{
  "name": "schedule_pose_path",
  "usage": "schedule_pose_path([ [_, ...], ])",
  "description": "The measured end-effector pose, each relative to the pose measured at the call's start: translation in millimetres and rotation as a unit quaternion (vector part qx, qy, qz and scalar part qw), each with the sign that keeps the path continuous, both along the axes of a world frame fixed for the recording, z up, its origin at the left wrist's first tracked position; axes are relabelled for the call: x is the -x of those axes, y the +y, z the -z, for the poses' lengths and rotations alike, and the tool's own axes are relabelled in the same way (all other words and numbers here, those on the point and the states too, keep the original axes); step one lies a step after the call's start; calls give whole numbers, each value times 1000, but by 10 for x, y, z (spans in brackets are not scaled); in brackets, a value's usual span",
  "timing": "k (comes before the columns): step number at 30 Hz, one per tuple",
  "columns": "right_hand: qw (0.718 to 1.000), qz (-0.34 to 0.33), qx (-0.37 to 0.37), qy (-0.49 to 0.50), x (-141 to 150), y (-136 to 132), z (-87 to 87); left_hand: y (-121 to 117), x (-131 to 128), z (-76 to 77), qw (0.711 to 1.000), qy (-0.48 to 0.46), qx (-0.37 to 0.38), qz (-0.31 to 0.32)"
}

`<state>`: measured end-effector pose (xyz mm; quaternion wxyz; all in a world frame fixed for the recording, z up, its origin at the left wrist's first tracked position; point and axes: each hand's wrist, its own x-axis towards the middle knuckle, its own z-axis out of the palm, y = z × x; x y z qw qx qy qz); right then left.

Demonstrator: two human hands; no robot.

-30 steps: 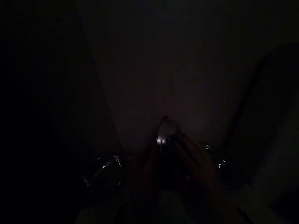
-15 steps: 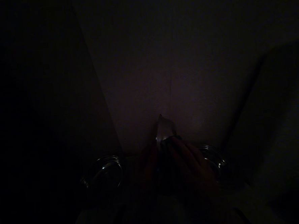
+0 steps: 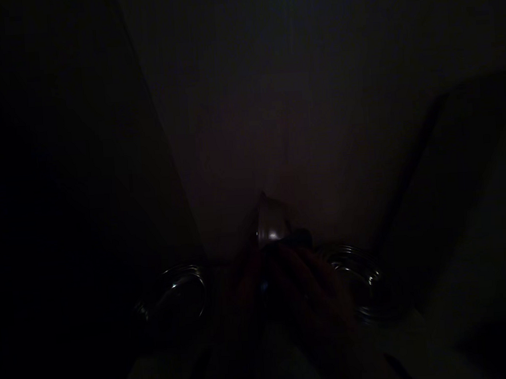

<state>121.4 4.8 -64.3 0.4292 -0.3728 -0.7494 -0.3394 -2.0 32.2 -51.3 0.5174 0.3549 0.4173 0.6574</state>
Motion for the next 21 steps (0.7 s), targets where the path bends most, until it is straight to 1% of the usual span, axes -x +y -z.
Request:
schedule_pose_path([
  [2, 1000, 10, 6, -4, -31, 7, -54, -28, -33, -20, 1000, 1, 1, 17],
  [5, 999, 30, 32, 6, -108, 27, -140, -105, -123, -113, 998, -5, -8, 56],
  [7, 998, 34, 43, 19, -151, 39, -175, -147, -166, -174, 997, -14, -25, 67],
  [9, 998, 36, 43, 22, -168, 45, -178, -153, -167, -202, 997, -13, -30, 73],
  [12, 999, 32, 31, 4, -131, 42, -131, -107, -97, -182, 998, 12, -8, 67],
  [16, 1000, 2, 3, -3, -45, 27, -54, -59, -12, -122, 999, 24, -9, 39],
  [19, 1000, -1, 4, -6, -46, 17, -62, -81, -29, -108, 999, 15, -13, 42],
  [21, 1000, 10, 18, -3, -86, 13, -103, -114, -67, -124, 998, 9, -25, 64],
])
